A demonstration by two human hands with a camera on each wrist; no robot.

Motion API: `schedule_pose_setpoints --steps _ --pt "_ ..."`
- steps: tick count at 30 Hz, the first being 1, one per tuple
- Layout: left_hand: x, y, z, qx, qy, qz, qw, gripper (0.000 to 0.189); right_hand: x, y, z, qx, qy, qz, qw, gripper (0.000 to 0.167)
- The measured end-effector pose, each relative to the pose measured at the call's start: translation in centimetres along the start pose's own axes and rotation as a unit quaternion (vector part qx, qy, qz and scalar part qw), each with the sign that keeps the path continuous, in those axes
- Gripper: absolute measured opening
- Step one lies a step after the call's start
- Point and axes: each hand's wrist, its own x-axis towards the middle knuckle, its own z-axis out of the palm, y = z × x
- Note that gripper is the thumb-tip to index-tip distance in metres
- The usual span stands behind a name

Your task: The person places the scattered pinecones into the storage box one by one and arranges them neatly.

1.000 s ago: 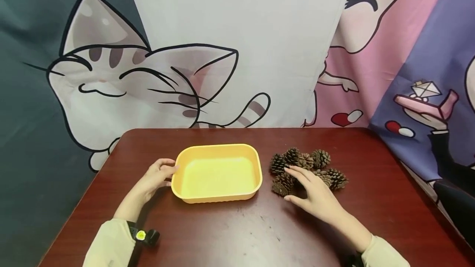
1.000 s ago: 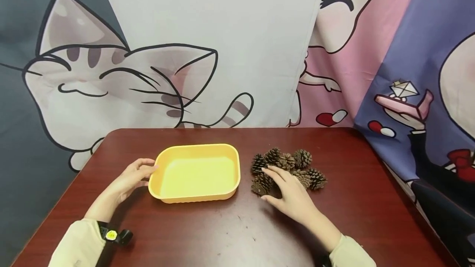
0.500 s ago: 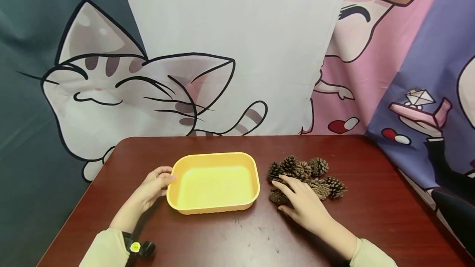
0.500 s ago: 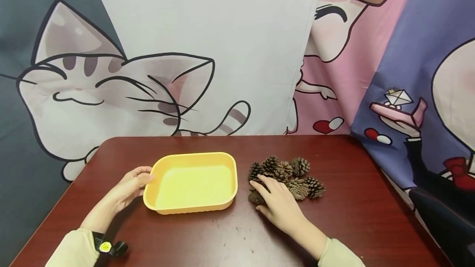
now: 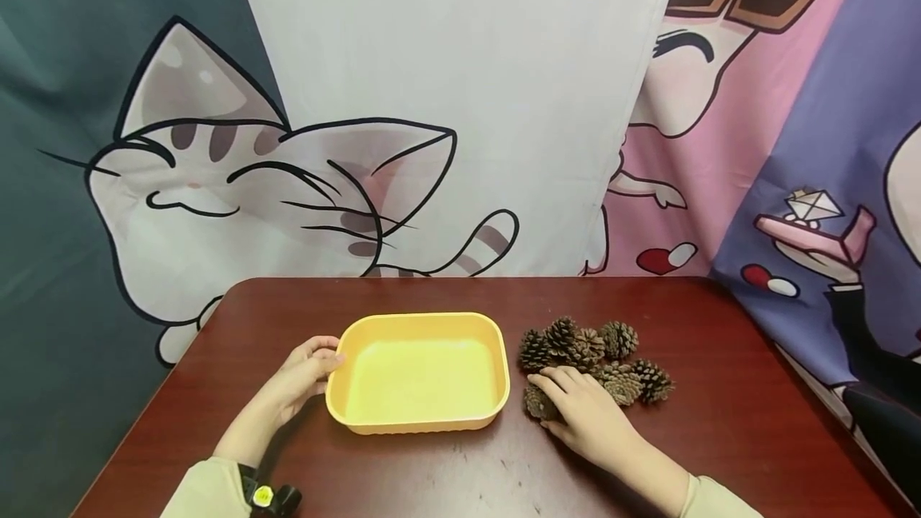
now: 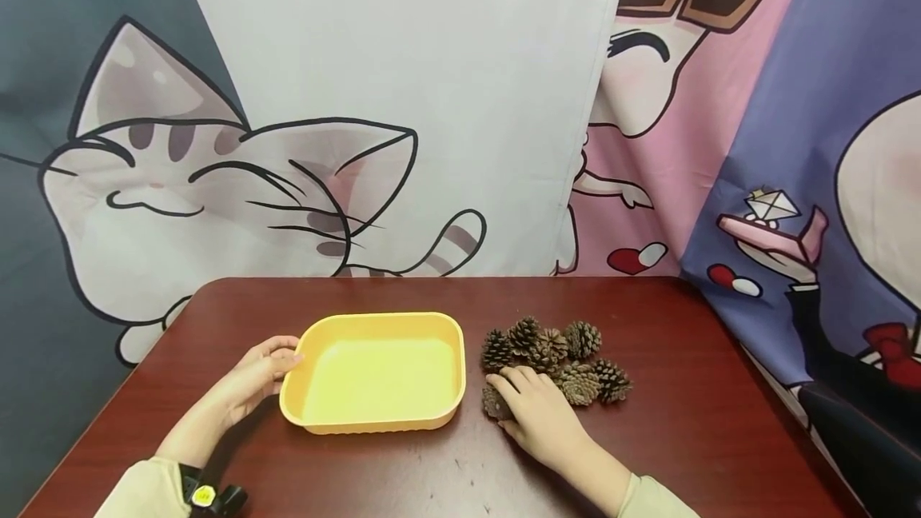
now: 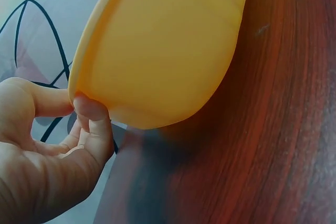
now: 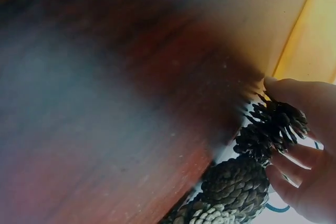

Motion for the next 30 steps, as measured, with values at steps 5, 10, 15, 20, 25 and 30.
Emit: schedule_pose_setpoints --steps 5,10,15,20,25,30 --pt "-0.1 -0.3 0.2 -0.01 0.001 0.0 0.9999 0.039 0.0 -0.2 0.2 -0.001 0.004 -0.008 1.0 0.066" --pt "-0.1 -0.5 0.3 -0.014 0.005 -0.003 0.9999 0.04 -0.2 -0.3 0.0 0.021 -0.006 0.004 0.9998 0.065" --pt "-0.3 -0.8 0.1 -0.037 -0.002 -0.005 0.9993 0.04 -0.2 -0.4 -0.2 0.053 -0.003 0.04 0.9978 0.064" --pt "-0.4 -0.8 -0.3 -0.036 0.002 -0.004 0.9993 0.04 0.4 -0.7 -0.8 0.087 -0.001 0.066 0.994 0.063" --pt "0.0 -0.6 -0.2 -0.035 -0.008 -0.002 0.9993 0.041 0.6 -0.6 -1.7 0.099 0.011 0.09 0.9909 0.063" --pt "0.1 -0.7 -0.1 -0.039 -0.001 -0.004 0.9992 0.039 1.0 -0.8 -2.4 0.117 0.038 0.095 0.9878 0.064"
